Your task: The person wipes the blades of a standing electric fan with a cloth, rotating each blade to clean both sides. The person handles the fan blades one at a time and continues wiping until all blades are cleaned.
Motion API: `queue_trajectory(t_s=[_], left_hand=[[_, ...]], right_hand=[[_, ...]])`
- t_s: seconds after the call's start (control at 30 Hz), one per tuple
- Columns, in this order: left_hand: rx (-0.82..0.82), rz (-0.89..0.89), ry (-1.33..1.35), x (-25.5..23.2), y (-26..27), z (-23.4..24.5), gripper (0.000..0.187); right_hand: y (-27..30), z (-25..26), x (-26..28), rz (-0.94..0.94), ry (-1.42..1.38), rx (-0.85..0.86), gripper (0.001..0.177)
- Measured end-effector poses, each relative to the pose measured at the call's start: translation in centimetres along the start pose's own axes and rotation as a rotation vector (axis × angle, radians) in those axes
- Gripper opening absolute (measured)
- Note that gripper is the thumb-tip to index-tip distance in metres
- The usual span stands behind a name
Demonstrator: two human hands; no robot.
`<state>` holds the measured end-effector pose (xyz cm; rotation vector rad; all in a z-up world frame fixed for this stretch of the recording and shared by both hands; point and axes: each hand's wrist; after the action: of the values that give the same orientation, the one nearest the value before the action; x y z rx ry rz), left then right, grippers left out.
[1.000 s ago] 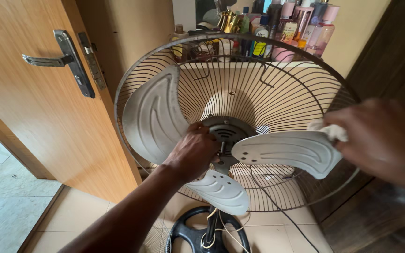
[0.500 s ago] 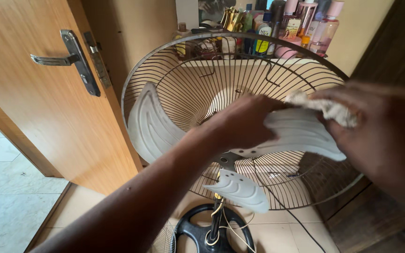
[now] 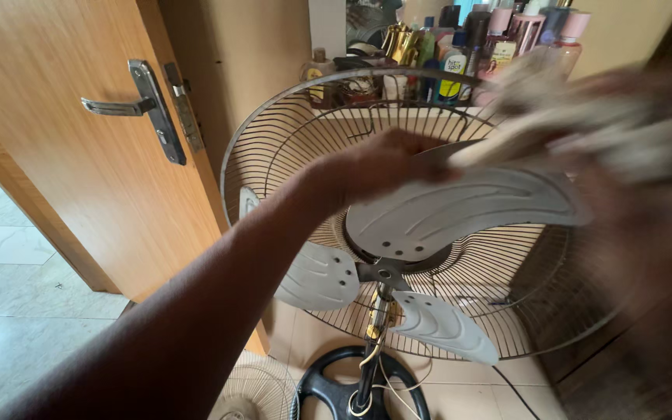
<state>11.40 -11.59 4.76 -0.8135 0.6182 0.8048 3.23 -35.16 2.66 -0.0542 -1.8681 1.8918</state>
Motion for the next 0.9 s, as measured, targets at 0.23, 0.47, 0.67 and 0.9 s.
queue_trajectory(t_s=[0.23,0.47,0.67,0.9], left_hand=[[0.041,-0.288,-0.231,3.9,-2.1,1.7,0.026],[-0.035,-0.144,0.206,2.0,3.0,2.7,0.036],[0.062,0.132,0.722,-0.8,3.7,1.7,0.057],[0.085,0.316,0.563,-0.4,2.8,2.2,0.087]], right_hand=[[2.9,-6.8,3.9,0.358,0.445,0.179,0.076],[2.5,-6.9,-0.1,0.318,0.666,0.249,0.071],[3.8,-7.8,-0.6,0.233,0.582,0.181,0.070],[6.2,-9.1,0.6,0.329,0.395,0.385,0.049]])
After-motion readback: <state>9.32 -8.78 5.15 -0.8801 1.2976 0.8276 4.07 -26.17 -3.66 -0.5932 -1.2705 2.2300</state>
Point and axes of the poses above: each hand's wrist, its own y-axis away from the middle knuckle, its own z-axis out of the back of the hand, x = y × z, and after that the axes turned 8 degrees about -x, right-handed
